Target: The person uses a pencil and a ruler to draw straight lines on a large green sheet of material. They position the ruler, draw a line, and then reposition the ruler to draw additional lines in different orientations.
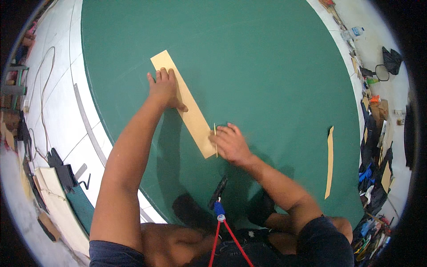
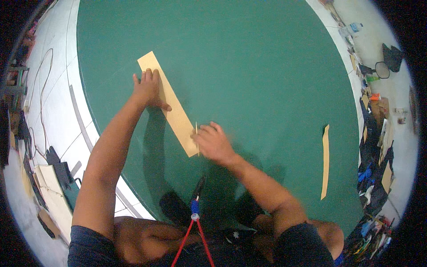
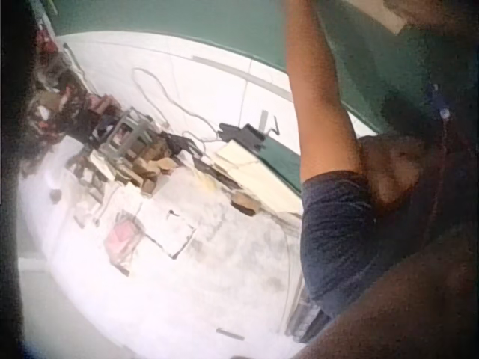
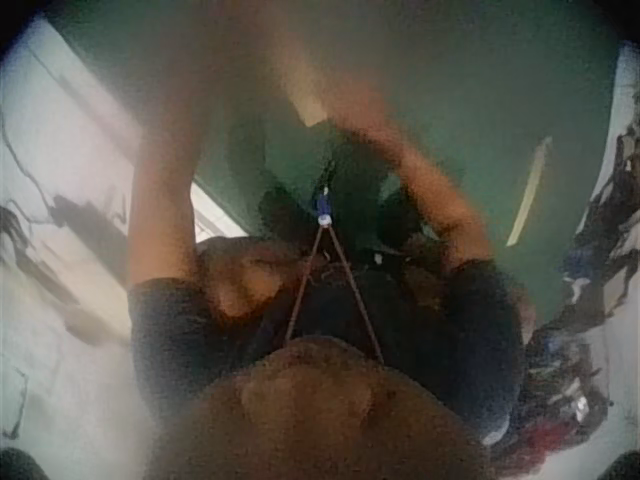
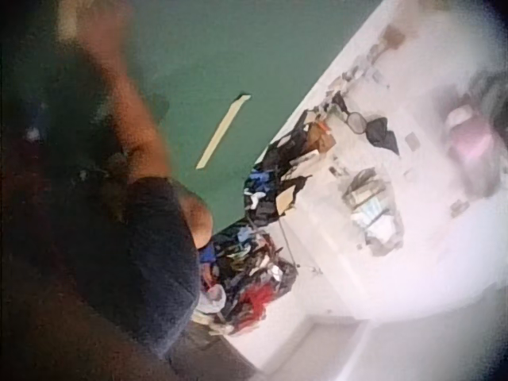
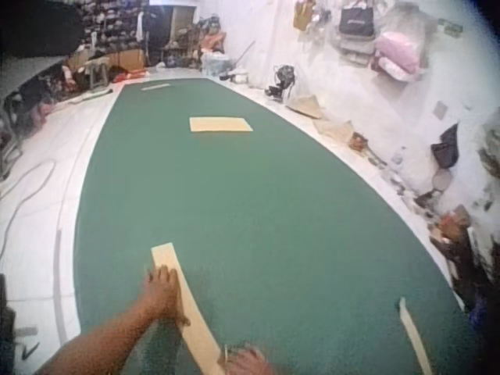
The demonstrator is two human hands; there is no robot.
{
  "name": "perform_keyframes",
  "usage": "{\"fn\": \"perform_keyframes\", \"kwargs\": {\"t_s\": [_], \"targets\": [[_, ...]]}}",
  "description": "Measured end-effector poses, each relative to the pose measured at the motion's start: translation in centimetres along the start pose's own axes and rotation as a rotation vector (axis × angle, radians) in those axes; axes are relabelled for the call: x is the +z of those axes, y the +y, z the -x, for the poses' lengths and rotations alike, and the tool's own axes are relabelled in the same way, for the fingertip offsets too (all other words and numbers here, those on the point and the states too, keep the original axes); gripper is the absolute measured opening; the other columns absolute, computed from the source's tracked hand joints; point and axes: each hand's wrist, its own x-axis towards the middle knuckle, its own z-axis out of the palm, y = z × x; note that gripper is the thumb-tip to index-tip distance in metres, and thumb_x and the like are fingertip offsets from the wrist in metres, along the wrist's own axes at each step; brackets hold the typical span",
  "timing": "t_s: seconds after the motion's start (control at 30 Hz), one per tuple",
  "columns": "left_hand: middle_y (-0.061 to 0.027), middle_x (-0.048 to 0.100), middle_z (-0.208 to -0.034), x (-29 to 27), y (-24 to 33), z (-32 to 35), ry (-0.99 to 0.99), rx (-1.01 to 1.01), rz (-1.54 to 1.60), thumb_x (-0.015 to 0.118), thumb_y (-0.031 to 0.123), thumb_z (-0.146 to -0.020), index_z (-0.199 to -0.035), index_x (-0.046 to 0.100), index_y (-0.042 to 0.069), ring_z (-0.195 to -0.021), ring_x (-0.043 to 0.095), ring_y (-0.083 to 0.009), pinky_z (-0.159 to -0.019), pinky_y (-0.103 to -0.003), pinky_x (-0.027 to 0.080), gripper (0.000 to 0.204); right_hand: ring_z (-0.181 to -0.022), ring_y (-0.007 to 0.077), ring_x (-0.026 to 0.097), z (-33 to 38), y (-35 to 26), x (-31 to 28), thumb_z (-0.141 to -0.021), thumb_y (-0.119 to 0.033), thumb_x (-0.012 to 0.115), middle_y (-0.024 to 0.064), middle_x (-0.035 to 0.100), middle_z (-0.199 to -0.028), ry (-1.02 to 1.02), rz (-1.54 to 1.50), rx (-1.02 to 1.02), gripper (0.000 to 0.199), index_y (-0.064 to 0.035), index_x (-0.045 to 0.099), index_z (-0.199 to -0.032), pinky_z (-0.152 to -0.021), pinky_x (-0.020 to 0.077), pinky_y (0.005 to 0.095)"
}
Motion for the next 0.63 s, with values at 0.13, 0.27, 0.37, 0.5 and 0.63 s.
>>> {"fn": "perform_keyframes", "kwargs": {"t_s": [0.13, 0.27, 0.37, 0.5, 0.63], "targets": [[-0.0307, 0.026, -0.163, -0.1, 0.5, 0.5, 0.012, -0.004, -0.003, 0.097, 0.063, -0.044, -0.161, 0.019, -0.001, -0.154, 0.024, -0.0462, -0.122, -0.070, 0.016, 0.155, -0.132, 0.0262, 0.053, 1.9, -1.5, 1.8, -0.093, -0.023, 0.070, -0.0005, 0.066, -0.133, 0.031, 0.093, 0.075, 0.031, -0.0160, 0.069, -0.122, -0.120, 0.0256, 0.0619], [-0.0292, 0.028, -0.163, 0.4, 1.2, 2.8, 0.203, 0.088, -0.077, 0.093, 0.055, -0.062, -0.160, 0.025, 0.001, -0.153, 0.026, -0.0452, -0.122, -0.066, 0.020, 0.131, -0.132, 0.0265, 0.053, 1.7, -1.8, 1.3, -0.093, -0.021, 0.069, -0.0002, 0.065, -0.133, 0.023, 0.091, 0.086, 0.030, -0.0163, 0.069, -0.123, -0.122, 0.0231, 0.0618], [-0.0294, 0.036, -0.158, 2.8, 3.5, 6.4, 0.341, 0.293, 0.023, 0.088, 0.045, -0.072, -0.151, 0.040, 0.000, -0.148, 0.034, -0.0448, -0.121, -0.059, 0.030, 0.104, -0.132, 0.0265, 0.053, 2.3, -1.6, 1.4, -0.093, -0.021, 0.069, -0.0005, 0.064, -0.134, 0.007, 0.096, 0.087, 0.030, -0.0163, 0.069, -0.123, -0.122, 0.0222, 0.0619], [-0.0272, 0.048, -0.144, 5.5, 6.6, 11.6, 0.173, 0.397, 0.260, 0.083, 0.041, -0.077, -0.135, 0.053, -0.003, -0.138, 0.046, -0.0439, -0.113, -0.050, 0.042, 0.079, -0.133, 0.0271, 0.052, 2.3, -1.5, 2.2, -0.093, -0.021, 0.069, -0.0002, 0.064, -0.136, 0.019, 0.110, 0.095, 0.030, -0.0163, 0.069, -0.123, -0.122, 0.0224, 0.0622], [-0.0258, 0.048, -0.144, 5.8, 6.3, 12.3, 0.084, 0.432, 0.291, 0.086, 0.042, -0.074, -0.137, 0.050, -0.004, -0.140, 0.044, -0.0433, -0.118, -0.048, 0.039, 0.086, -0.136, 0.0272, 0.051, 2.2, -1.6, 2.4, -0.094, -0.022, 0.070, -0.0003, 0.064, -0.137, 0.015, 0.056, 0.115, 0.031, -0.0172, 0.069, -0.124, -0.123, 0.0204, 0.0623]]}}
